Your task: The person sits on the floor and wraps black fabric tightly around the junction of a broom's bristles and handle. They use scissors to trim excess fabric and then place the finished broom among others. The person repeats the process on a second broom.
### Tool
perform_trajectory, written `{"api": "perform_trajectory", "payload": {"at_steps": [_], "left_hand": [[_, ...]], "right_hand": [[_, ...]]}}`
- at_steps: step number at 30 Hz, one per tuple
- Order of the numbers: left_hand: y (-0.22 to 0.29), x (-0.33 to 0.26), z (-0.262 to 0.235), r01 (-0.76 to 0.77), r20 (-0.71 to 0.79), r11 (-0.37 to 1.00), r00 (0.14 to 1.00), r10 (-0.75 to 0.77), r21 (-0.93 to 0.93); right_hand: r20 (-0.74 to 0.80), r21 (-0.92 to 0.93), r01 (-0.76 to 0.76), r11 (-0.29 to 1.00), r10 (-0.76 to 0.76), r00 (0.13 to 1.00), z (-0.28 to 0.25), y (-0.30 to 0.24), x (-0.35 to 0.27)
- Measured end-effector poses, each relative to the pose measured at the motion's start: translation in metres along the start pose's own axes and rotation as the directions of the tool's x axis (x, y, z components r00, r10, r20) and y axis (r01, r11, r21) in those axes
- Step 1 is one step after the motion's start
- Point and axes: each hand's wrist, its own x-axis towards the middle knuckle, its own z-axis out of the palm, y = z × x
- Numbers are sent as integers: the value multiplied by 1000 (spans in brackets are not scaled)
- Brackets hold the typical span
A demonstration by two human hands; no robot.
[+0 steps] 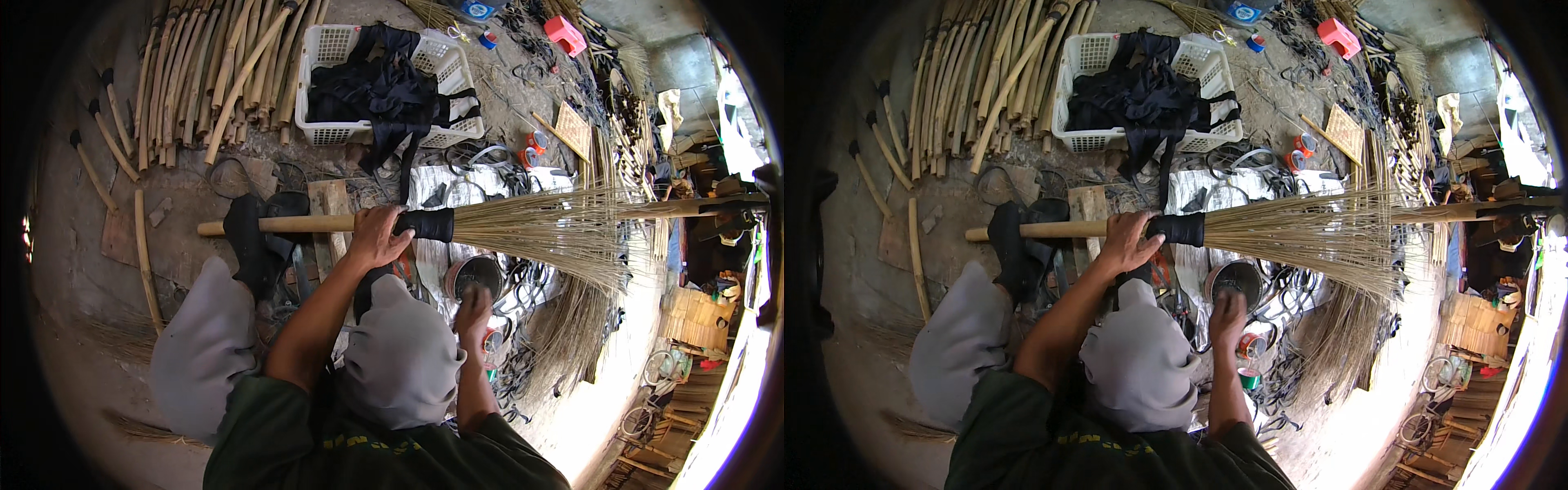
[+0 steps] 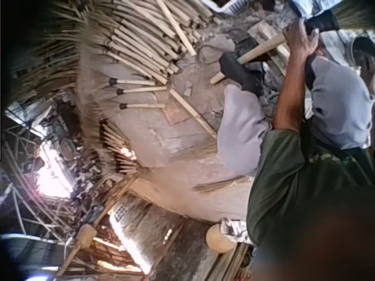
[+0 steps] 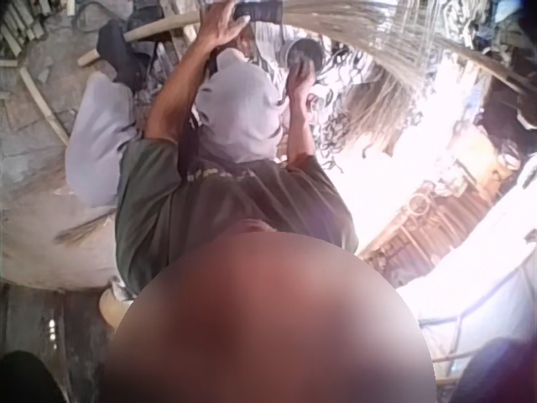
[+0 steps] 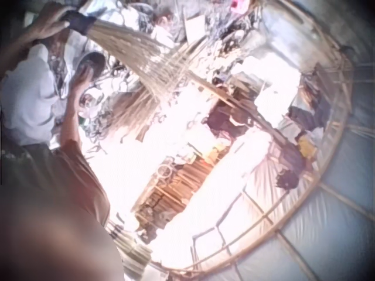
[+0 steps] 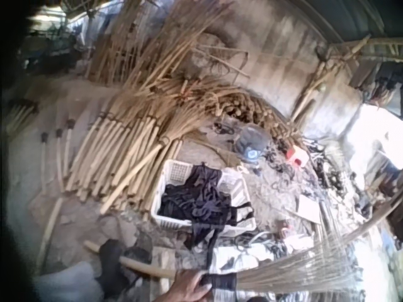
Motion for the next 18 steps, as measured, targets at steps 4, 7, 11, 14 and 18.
{"api": "perform_trajectory", "payload": {"at_steps": [4, 7, 11, 14, 18], "left_hand": [[1, 0, -6, -4, 83, 1000, 997, 3, 9], [2, -1, -6, -24, 51, 1000, 998, 24, 6], [2, -3, -5, -54, 3, 998, 999, 54, 22], [2, -3, -5, -83, -2, 996, 997, 83, 26], [1, -4, -5, -103, -8, 994, 995, 103, 31]], "right_hand": [[162, -166, -251, 954, 278, 947, 4, 21, 79], [392, -576, -193, 794, 476, 787, 31, 48, 93], [418, -612, -190, 768, 518, 746, 61, 73, 87], [395, -573, -231, 787, 512, 763, 66, 71, 79], [313, -517, -327, 791, 530, 788, 59, 58, 69]]}}
